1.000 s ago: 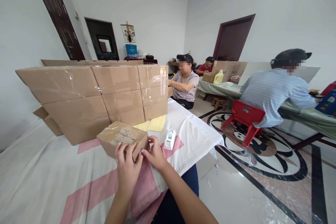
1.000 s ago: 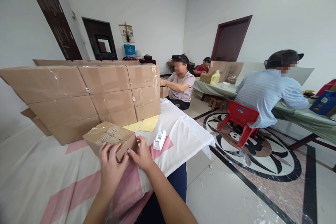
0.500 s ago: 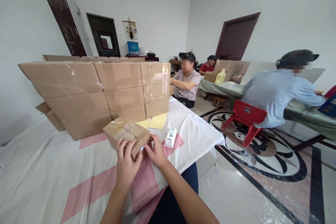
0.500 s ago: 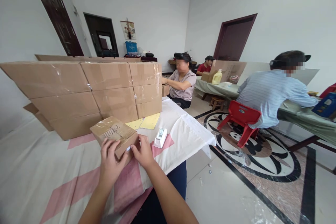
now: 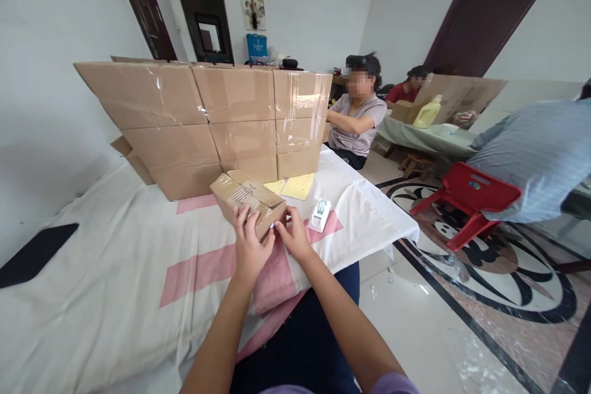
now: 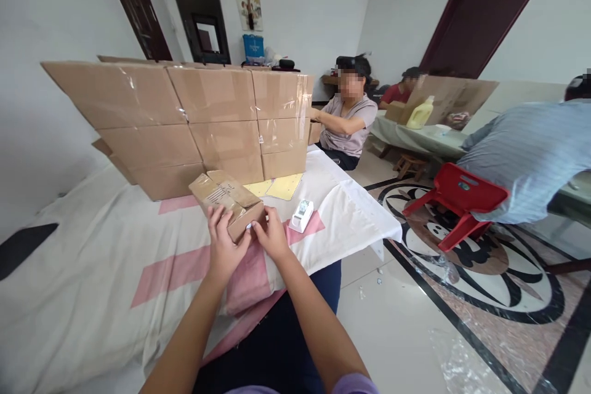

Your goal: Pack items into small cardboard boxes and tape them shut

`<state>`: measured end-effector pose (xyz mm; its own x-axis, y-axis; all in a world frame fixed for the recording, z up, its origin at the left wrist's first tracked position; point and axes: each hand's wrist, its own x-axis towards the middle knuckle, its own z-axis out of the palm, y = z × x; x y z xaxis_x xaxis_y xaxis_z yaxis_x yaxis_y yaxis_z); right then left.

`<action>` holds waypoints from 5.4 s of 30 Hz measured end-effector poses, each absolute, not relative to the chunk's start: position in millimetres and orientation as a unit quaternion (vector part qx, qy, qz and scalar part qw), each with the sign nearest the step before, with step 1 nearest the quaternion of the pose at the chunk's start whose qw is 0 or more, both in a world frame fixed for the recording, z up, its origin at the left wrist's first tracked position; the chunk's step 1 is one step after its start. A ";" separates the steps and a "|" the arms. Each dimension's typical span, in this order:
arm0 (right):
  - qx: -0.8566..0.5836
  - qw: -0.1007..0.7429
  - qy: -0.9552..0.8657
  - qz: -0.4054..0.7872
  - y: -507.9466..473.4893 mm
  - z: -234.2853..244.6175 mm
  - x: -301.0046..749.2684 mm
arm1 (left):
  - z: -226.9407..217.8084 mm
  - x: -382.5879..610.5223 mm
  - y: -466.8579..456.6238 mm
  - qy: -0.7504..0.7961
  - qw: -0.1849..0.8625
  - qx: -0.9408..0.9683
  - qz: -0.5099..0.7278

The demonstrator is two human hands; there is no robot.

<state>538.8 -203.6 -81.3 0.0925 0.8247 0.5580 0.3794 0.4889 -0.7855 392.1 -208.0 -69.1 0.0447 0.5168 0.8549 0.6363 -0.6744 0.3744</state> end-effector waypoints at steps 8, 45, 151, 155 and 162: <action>-0.460 0.573 -0.645 0.213 -203.8 -84.1 537.3 | -67.4 400.5 -217.7 -0.446 -0.007 -0.678 -0.584; -0.523 0.559 -0.615 0.192 -206.3 -82.2 533.8 | -63.4 387.3 -218.2 -0.496 -0.112 -0.683 -0.525; -0.593 0.482 -0.633 0.124 -206.3 -81.7 536.9 | -60.3 380.9 -220.7 -0.533 -0.130 -0.664 -0.508; -0.594 0.477 -0.636 0.124 -206.6 -81.0 537.1 | -60.2 381.1 -221.1 -0.531 -0.129 -0.666 -0.509; -0.598 0.472 -0.636 0.122 -207.8 -78.4 536.1 | -61.1 380.4 -220.8 -0.534 -0.129 -0.663 -0.509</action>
